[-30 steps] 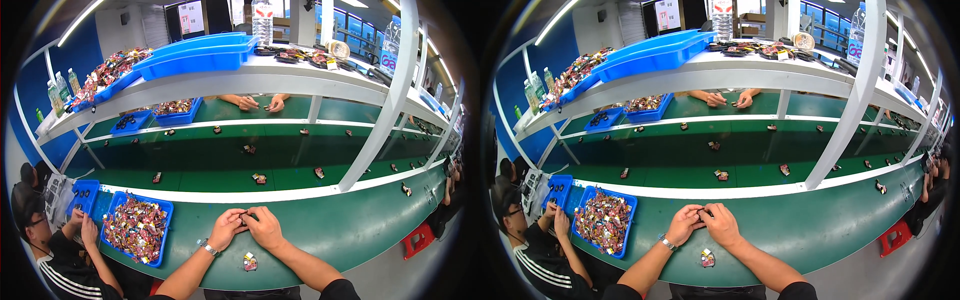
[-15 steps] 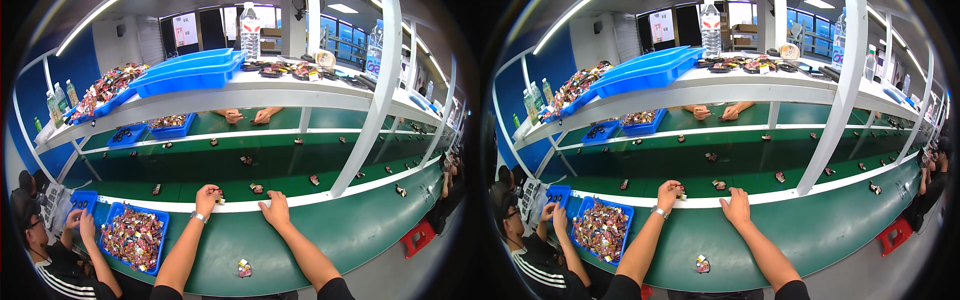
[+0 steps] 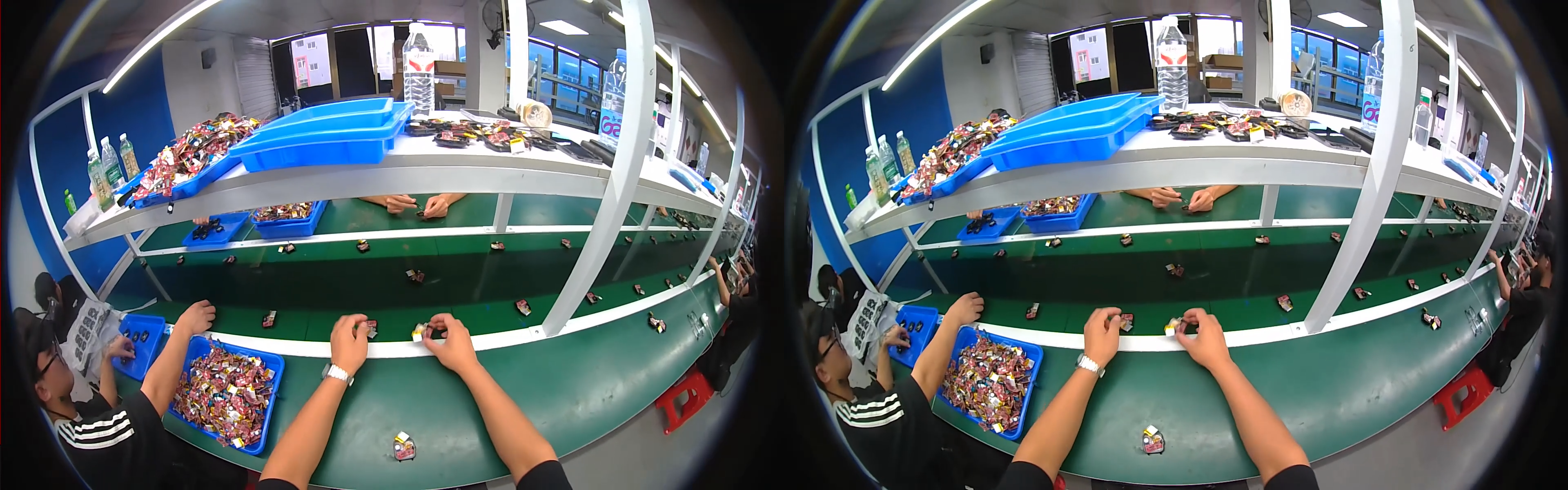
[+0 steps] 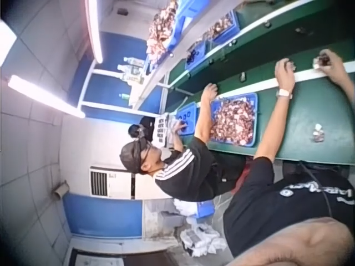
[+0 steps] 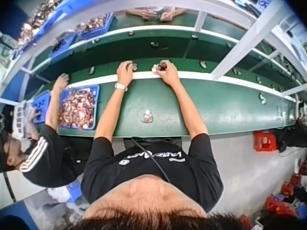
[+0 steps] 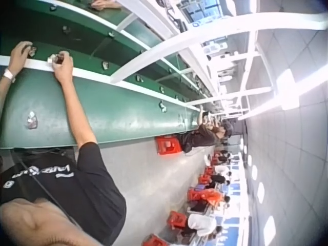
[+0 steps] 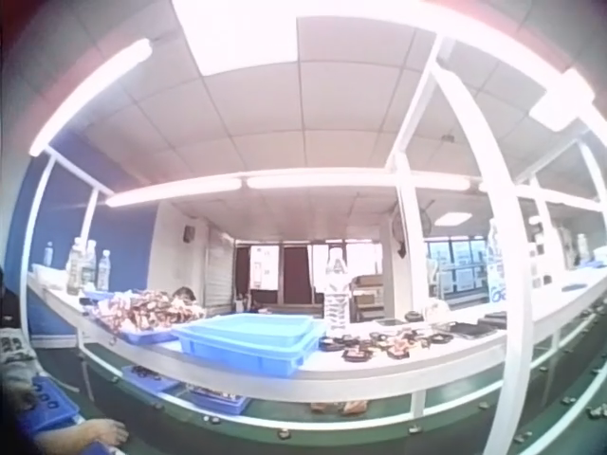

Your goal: Assemble small plastic pins or decorative components at a factory workstation.

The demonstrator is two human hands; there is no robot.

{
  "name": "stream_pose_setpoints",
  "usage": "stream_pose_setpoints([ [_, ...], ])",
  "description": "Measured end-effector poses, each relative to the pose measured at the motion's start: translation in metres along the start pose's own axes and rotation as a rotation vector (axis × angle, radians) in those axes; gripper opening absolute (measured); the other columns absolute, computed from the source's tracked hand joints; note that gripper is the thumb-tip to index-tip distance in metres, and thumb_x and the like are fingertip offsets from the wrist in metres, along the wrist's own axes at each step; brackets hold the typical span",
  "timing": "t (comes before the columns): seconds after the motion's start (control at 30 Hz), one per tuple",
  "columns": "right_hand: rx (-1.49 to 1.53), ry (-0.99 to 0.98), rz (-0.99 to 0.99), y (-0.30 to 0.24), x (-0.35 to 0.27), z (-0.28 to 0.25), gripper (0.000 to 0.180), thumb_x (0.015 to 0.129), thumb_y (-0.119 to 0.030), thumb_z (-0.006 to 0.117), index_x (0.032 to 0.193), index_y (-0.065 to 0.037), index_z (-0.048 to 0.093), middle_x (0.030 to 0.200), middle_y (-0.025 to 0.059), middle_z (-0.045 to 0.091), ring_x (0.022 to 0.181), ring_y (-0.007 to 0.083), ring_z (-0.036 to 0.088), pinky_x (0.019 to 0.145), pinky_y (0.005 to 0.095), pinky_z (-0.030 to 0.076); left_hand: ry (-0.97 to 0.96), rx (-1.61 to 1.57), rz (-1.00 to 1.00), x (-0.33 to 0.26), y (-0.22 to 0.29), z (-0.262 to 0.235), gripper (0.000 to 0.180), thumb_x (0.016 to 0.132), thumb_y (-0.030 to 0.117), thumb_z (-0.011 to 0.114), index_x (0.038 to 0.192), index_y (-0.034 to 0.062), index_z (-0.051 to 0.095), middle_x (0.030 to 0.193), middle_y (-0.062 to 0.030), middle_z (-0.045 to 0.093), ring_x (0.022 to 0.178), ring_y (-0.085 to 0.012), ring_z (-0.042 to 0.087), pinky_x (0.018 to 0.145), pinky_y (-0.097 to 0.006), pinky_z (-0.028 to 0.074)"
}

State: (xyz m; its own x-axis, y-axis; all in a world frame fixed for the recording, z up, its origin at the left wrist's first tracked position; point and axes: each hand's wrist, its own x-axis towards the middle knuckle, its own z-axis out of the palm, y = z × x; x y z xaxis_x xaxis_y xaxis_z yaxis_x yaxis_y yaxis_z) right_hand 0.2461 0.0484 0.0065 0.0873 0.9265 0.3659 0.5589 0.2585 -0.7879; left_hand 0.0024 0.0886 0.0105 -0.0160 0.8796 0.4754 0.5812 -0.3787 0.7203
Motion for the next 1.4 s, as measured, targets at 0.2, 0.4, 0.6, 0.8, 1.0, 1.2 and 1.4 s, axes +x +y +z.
stream_pose_setpoints([
  [0.2, 0.032, -0.4, -0.307, -0.065, -0.04, -0.036, 0.052, 0.075, -0.006, 0.077, 0.123, -0.007, 0.057, 0.119, 0.0074, 0.062, 0.117, 0.0283, 0.054, 0.099, 0.0371, 0.046, -0.84, -0.831, -0.494, -0.043, 0.036, -0.021, 0.034, 0.104, 0.026, 0.046, 0.121, 0.0002, 0.061, 0.105, -0.0072, 0.066, 0.081, -0.0089, 0.06, 0.071, -0.024, 0.051],
  [0.4, 0.067, -0.32, -0.426, -0.08, -0.052, -0.01, 0.036, 0.08, -0.002, 0.063, 0.116, -0.007, 0.062, 0.113, 0.0108, 0.063, 0.108, 0.0299, 0.057, 0.094, 0.0393, 0.048, -0.803, -1.012, -0.553, -0.067, 0.031, -0.04, 0.036, 0.103, 0.02, 0.048, 0.133, -0.0003, 0.05, 0.116, -0.0106, 0.063, 0.094, -0.0155, 0.065, 0.084, -0.03, 0.056],
  [0.6, -0.061, -0.14, -0.278, -0.088, -0.07, 0.011, 0.025, 0.082, -0.01, 0.068, 0.107, -0.006, 0.064, 0.101, 0.0085, 0.06, 0.096, 0.0274, 0.059, 0.082, 0.0382, 0.052, -0.661, -1.02, -0.538, -0.085, 0.041, -0.032, 0.036, 0.103, 0.014, 0.048, 0.136, -0.0002, 0.047, 0.124, -0.0113, 0.058, 0.107, -0.018, 0.063, 0.093, -0.034, 0.055],
  [0.8, -0.1, -0.144, -0.403, -0.071, -0.067, 0.016, 0.021, 0.082, -0.008, 0.069, 0.103, -0.008, 0.067, 0.101, 0.0056, 0.06, 0.096, 0.0248, 0.06, 0.08, 0.0372, 0.053, -0.627, -1.021, -0.565, -0.088, 0.039, -0.029, 0.035, 0.102, 0.006, 0.045, 0.136, -0.0014, 0.046, 0.125, -0.0123, 0.057, 0.111, -0.0204, 0.061, 0.095, -0.035, 0.055],
  [1.0, -0.096, -0.191, -0.485, -0.068, -0.063, 0.008, 0.018, 0.078, -0.005, 0.071, 0.095, -0.009, 0.068, 0.105, 0.0054, 0.06, 0.099, 0.0251, 0.06, 0.082, 0.0367, 0.053, -0.62, -1.041, -0.576, -0.088, 0.038, -0.026, 0.034, 0.101, 0.002, 0.044, 0.135, -0.0024, 0.046, 0.125, -0.0133, 0.058, 0.112, -0.021, 0.062, 0.095, -0.035, 0.056],
  [1.2, -0.169, -0.287, -0.496, -0.069, -0.058, -0.001, 0.021, 0.072, -0.005, 0.075, 0.092, -0.009, 0.069, 0.112, 0.0068, 0.059, 0.105, 0.0272, 0.058, 0.088, 0.0387, 0.051, -0.635, -0.981, -0.513, -0.09, 0.037, -0.024, 0.034, 0.101, 0.001, 0.042, 0.135, -0.0029, 0.046, 0.124, -0.0138, 0.06, 0.111, -0.021, 0.062, 0.096, -0.035, 0.055],
  [1.4, -0.118, -0.276, -0.488, -0.064, -0.057, -0.004, 0.014, 0.075, -0.008, 0.075, 0.089, -0.009, 0.071, 0.118, 0.0067, 0.059, 0.11, 0.0271, 0.056, 0.091, 0.038, 0.05, -0.681, -0.962, -0.476, -0.09, 0.037, -0.023, 0.037, 0.099, -0.002, 0.045, 0.136, -0.0024, 0.046, 0.125, -0.0136, 0.059, 0.112, -0.0204, 0.061, 0.096, -0.035, 0.055],
])
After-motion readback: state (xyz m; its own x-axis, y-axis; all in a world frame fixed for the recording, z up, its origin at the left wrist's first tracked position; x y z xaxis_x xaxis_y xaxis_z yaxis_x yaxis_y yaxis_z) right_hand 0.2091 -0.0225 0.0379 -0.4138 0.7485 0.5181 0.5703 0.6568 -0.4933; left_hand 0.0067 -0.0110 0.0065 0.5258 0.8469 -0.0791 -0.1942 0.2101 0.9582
